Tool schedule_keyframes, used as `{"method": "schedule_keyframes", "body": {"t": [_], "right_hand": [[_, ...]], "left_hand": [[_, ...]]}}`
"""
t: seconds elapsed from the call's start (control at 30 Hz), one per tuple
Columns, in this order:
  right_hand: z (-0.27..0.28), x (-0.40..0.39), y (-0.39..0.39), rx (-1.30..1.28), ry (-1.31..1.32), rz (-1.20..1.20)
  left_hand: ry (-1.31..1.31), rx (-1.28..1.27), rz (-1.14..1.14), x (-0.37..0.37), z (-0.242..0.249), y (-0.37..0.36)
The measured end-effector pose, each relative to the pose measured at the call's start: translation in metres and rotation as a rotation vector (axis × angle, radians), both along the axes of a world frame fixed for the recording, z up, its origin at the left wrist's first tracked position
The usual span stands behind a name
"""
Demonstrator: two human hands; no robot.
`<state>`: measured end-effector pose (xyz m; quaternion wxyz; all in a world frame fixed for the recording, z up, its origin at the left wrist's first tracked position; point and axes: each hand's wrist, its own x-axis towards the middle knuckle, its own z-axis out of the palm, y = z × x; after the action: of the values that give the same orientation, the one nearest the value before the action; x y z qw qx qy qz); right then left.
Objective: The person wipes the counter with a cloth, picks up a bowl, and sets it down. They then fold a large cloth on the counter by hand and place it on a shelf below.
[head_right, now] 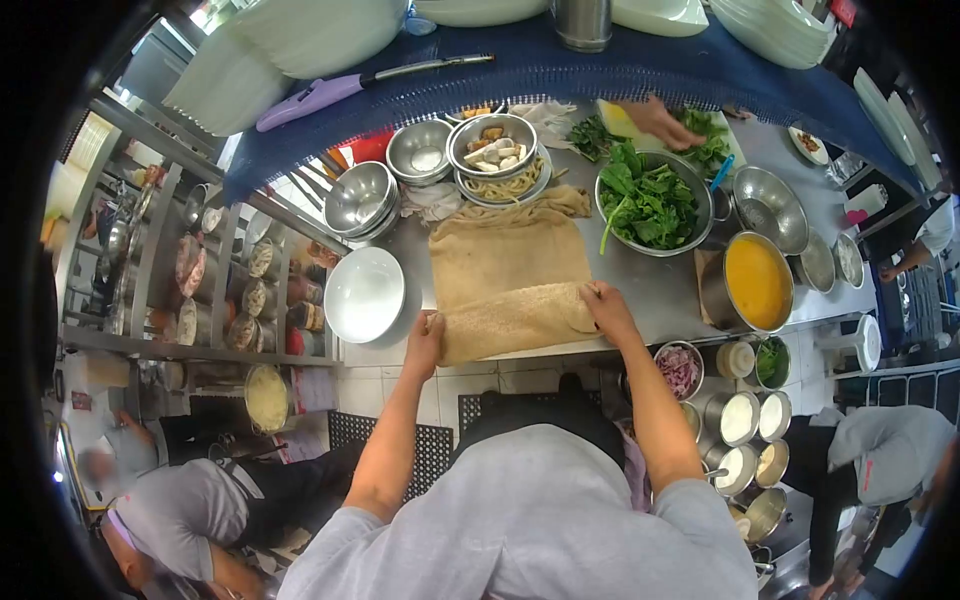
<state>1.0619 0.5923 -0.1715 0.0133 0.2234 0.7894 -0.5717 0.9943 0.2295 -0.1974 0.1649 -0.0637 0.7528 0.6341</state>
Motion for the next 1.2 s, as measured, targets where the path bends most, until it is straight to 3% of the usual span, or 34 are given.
{"method": "schedule_keyframes", "body": {"t": [0.1, 0.3, 0.4, 0.47, 0.5, 0.57, 0.6, 0.67, 0.8, 0.97, 1.07, 1.1, 1.2], "right_hand": [[-0.036, -0.017, 0.007, 0.277, 0.053, -0.005], [-0.025, -0.014, 0.010, 0.381, 0.028, 0.012], [-0.037, -0.014, 0.011, 0.459, 0.081, 0.010], [-0.024, -0.008, 0.008, 0.518, 0.064, 0.001], [-0.010, 0.006, 0.013, 0.666, 0.165, 0.129], [0.039, 0.042, 0.014, 0.949, 0.374, 0.395], [0.039, 0.048, 0.018, 0.920, 0.355, 0.490], [0.035, 0.060, 0.028, 0.856, 0.309, 0.677], [0.008, 0.047, 0.042, 0.865, 0.360, 0.739], [0.026, 0.045, 0.030, 0.908, 0.238, 0.827], [0.041, 0.068, 0.034, 0.695, 0.175, 0.936], [0.043, 0.067, 0.038, 0.619, 0.356, 0.908], [0.027, 0.033, 0.048, -0.117, -0.035, 0.423]], "left_hand": [[0.379, -0.406, 0.028, -0.001, -0.007, 0.014], [0.200, -0.571, -0.079, 0.002, 0.021, 0.022], [0.214, -0.551, -0.119, -0.002, 0.007, 0.017], [0.349, -0.613, -0.083, 0.008, 0.030, 0.016], [0.416, -0.643, -0.061, 0.015, 0.043, 0.015], [0.772, -0.839, -0.325, 0.045, 0.055, -0.006], [0.947, -0.933, -0.463, 0.058, 0.057, -0.014], [0.906, -0.852, -0.561, 0.067, 0.045, -0.023], [0.952, -0.769, -0.602, 0.042, 0.006, -0.037], [0.748, -0.732, -0.764, 0.033, 0.038, -0.042], [0.634, -0.593, -0.868, 0.040, 0.083, -0.047], [0.616, -0.515, -0.887, 0.040, 0.092, -0.050], [0.121, -0.243, -0.612, -0.001, 0.071, -0.051]]}}
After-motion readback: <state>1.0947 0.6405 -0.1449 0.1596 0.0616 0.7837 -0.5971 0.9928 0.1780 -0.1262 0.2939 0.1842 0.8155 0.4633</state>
